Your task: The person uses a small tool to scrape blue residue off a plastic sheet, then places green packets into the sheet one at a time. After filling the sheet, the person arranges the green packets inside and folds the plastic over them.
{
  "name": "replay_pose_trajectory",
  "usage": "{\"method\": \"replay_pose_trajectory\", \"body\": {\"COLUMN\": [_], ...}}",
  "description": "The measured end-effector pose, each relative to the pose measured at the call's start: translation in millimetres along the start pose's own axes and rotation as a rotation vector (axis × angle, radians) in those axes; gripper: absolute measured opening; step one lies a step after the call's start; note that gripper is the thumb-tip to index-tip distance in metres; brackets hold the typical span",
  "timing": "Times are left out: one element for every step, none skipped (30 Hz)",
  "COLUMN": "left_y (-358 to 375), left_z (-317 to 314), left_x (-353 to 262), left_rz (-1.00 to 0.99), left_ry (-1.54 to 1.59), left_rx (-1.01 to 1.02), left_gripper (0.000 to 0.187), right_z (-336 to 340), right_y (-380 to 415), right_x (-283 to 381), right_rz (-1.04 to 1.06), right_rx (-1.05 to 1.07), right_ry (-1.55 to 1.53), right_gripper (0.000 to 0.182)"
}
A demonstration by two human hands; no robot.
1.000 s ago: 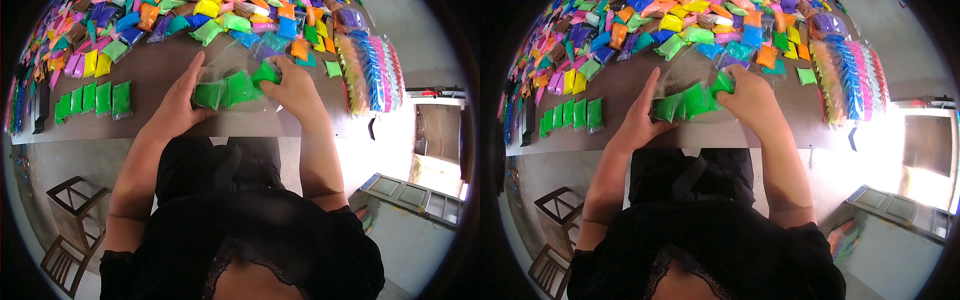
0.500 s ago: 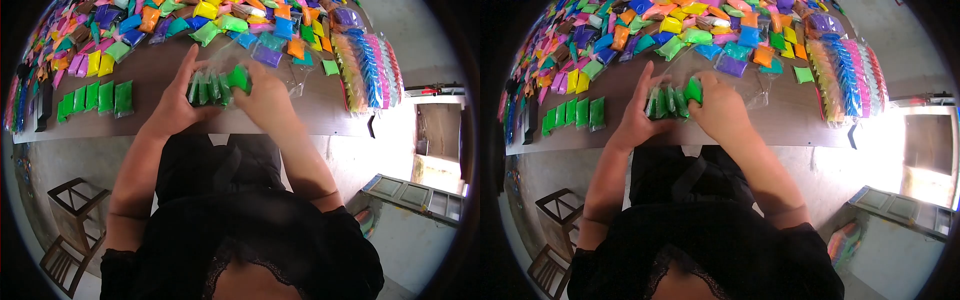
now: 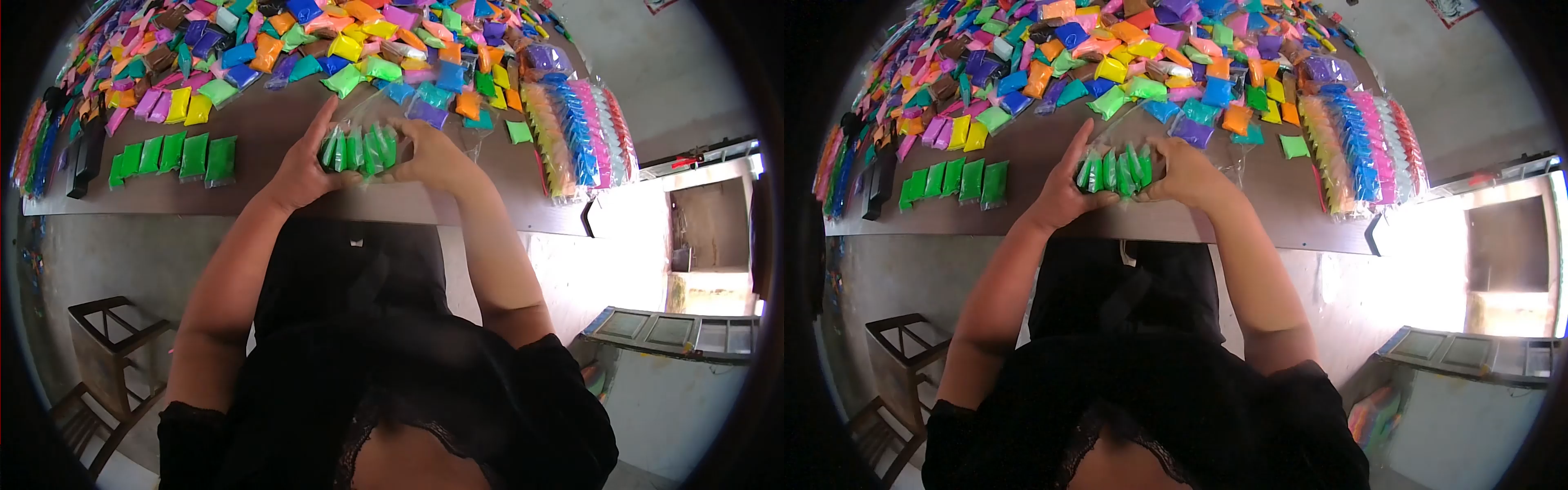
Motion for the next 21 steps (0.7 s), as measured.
{"method": "replay_pose_trajectory", "body": {"left_y": [-0.6,-0.7,-0.4,-0.6,-0.6,-0.1,0.2,0.1,-0.4,-0.9,-0.9,-0.7,-0.6,-0.9,-0.7,1.9,4.9,5.4,5.0,6.6,6.1], "left_z": [0.0,-0.2,-0.8,-0.4,0.8,0.4,-0.6,-1.1,-0.8,-0.5,-0.9,-1.5,-1.6,-1.3,-1.8,-3.1,-3.9,-0.9,3.2,7.7,11.3], "left_x": [0.2,0.5,0.1,-0.1,-1.2,-2.8,-3.5,-4.3,-6.2,-7.4,-6.5,-5.7,-5.1,-4.3,-7.1,-8.2,-6.6,-5.8,-5.8,-3.1,-7.5], "left_rz": [-0.004,-0.012,0.009,0.03,0.025,0.051,0.08,0.085,0.053,0.022,0.033,0.041,0.05,0.07,0.049,0.029,0.053,0.079,0.102,0.098,0.113], "left_ry": [0.014,0.01,0.003,-0.005,-0.012,-0.016,-0.019,-0.023,-0.072,-0.123,-0.13,-0.091,-0.053,-0.064,-0.08,-0.095,-0.108,-0.131,-0.157,-0.189,-0.213], "left_rx": [-0.001,-0.007,-0.003,0.003,0.0,0.011,0.022,0.02,-0.001,-0.022,-0.025,-0.024,-0.024,-0.029,-0.043,-0.056,-0.059,-0.097,-0.133,-0.162,-0.167], "left_gripper": [0.116,0.116,0.116,0.116,0.116,0.116,0.116,0.116,0.116,0.117,0.117,0.115,0.114,0.114,0.112,0.111,0.111,0.111,0.111,0.113,0.113], "right_z": [-1.8,-2.3,-4.7,-7.6,-9.2,-11.1,-13.1,-15.6,-14.0,-12.6,-14.5,-15.4,-17.3,-18.4,-18.3,-20.4,-21.1,-18.6,-18.7,-22.5,-27.5], "right_y": [-3.0,-3.7,-3.9,-4.1,-4.1,-2.8,-1.4,0.1,0.6,-1.1,-4.8,-8.0,-10.4,-15.5,-19.6,-20.5,-21.5,-26.1,-31.8,-41.3,-46.9], "right_x": [-2.7,-5.5,-7.1,-8.6,-8.8,-7.4,-6.6,-6.5,-0.2,2.3,-2.2,-2.2,-2.3,-7.7,-8.5,-8.2,-8.0,-5.5,-6.1,-8.0,-5.8], "right_rz": [0.034,0.044,-0.005,-0.053,-0.044,-0.025,-0.008,-0.007,0.065,0.137,0.14,0.275,0.411,0.415,0.479,0.544,0.548,0.506,0.466,0.514,0.529], "right_rx": [0.042,0.039,0.072,0.105,0.102,0.089,0.079,0.082,0.028,-0.025,-0.018,-0.048,-0.08,-0.07,-0.035,-0.001,0.009,0.013,0.015,0.01,0.012], "right_ry": [-0.004,0.002,-0.16,-0.322,-0.322,-0.309,-0.297,-0.302,-0.232,-0.164,-0.175,-0.101,-0.03,-0.051,0.023,0.095,0.069,0.06,0.05,0.049,0.025], "right_gripper": [0.082,0.082,0.079,0.076,0.076,0.073,0.071,0.071,0.07,0.069,0.069,0.07,0.071,0.071,0.07,0.069,0.069,0.067,0.065,0.06,0.06]}}
Point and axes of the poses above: each hand's wrist, its own y-axis away from the middle knuckle, its own z-axis out of the back of the hand, x = y × z, the point moved 4 cm from there along -y, towards the middle knuckle, and after that the axes turned 3 degrees about z, right-handed, at the moved point
